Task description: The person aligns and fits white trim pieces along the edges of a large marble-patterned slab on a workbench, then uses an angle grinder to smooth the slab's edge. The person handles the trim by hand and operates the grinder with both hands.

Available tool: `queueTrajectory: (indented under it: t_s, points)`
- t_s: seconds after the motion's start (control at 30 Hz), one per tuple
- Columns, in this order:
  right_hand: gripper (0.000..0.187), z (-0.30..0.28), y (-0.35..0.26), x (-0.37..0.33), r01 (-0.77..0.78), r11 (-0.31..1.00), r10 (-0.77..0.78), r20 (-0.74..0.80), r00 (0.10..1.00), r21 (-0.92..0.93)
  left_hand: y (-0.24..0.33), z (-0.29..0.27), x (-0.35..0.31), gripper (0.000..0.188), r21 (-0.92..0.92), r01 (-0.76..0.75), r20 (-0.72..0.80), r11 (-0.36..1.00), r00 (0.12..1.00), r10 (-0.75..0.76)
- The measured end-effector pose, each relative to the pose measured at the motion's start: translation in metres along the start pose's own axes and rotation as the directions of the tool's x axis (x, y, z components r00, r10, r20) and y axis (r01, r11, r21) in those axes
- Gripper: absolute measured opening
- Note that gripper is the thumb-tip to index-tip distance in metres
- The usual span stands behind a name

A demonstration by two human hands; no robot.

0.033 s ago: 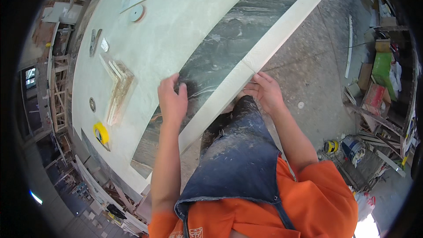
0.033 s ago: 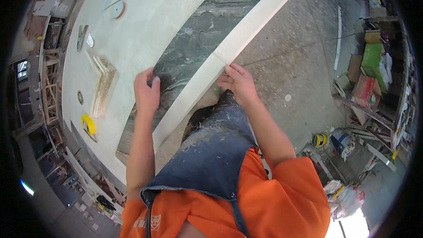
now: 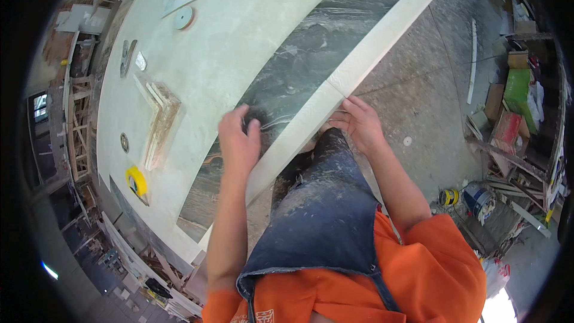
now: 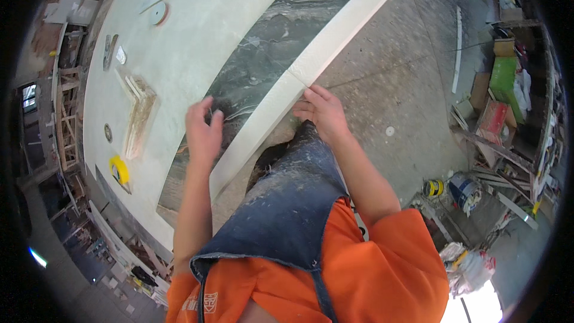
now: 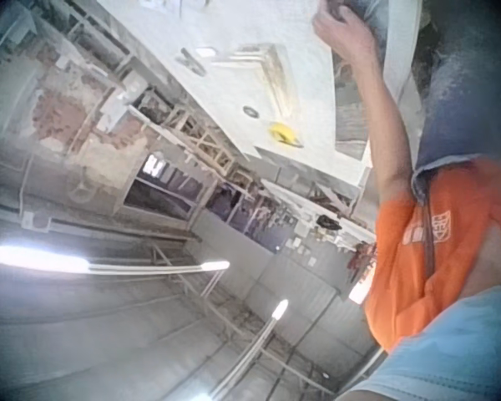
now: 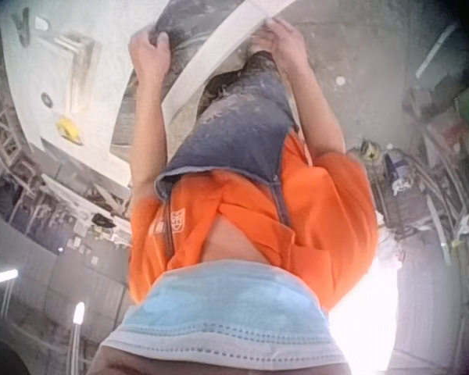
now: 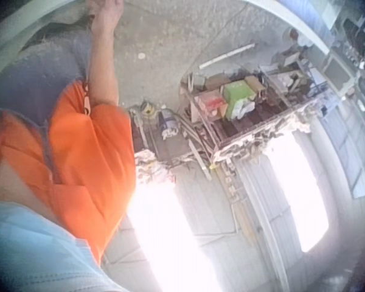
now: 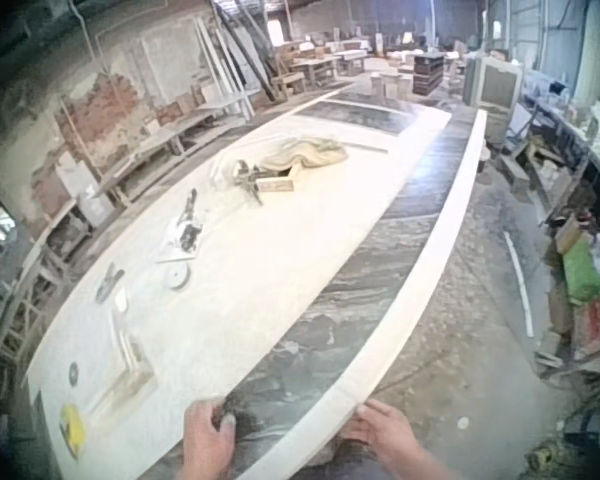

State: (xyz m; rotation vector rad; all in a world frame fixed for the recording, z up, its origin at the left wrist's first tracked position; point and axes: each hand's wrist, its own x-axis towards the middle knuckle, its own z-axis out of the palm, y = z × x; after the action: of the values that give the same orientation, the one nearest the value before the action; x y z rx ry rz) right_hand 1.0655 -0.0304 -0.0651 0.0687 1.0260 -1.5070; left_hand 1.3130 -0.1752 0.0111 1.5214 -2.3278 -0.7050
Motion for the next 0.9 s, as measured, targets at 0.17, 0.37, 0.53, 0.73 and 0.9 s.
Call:
queueTrajectory:
  t_s: [0.17,0.37,0.53,0.73,0.9]
  points:
    - [0.041,0.012,0.008,-0.007,0.004,1.000,-0.004,-0.036,0.999,0.009,0.059,0.027,-0.052,0.070,0.139,-0.176,0.160,0.975,0.975,0.153]
    - [0.038,0.006,0.008,0.000,0.040,0.999,-0.040,-0.040,0.998,-0.003,0.059,0.049,-0.050,0.075,0.236,-0.235,0.173,0.943,0.965,0.197]
    - [0.039,0.007,0.005,0.005,0.022,0.998,-0.026,-0.073,0.997,-0.065,0.050,0.056,-0.050,0.074,0.248,-0.289,0.130,0.925,0.956,0.264]
    - [0.038,0.006,0.005,0.007,0.000,0.999,-0.005,-0.088,0.996,-0.053,0.050,0.057,-0.051,0.074,0.250,-0.299,0.117,0.921,0.954,0.278]
    - [0.039,0.007,0.004,0.007,0.001,0.999,-0.006,-0.085,0.996,-0.054,0.048,0.059,-0.052,0.075,0.249,-0.324,0.102,0.913,0.946,0.308]
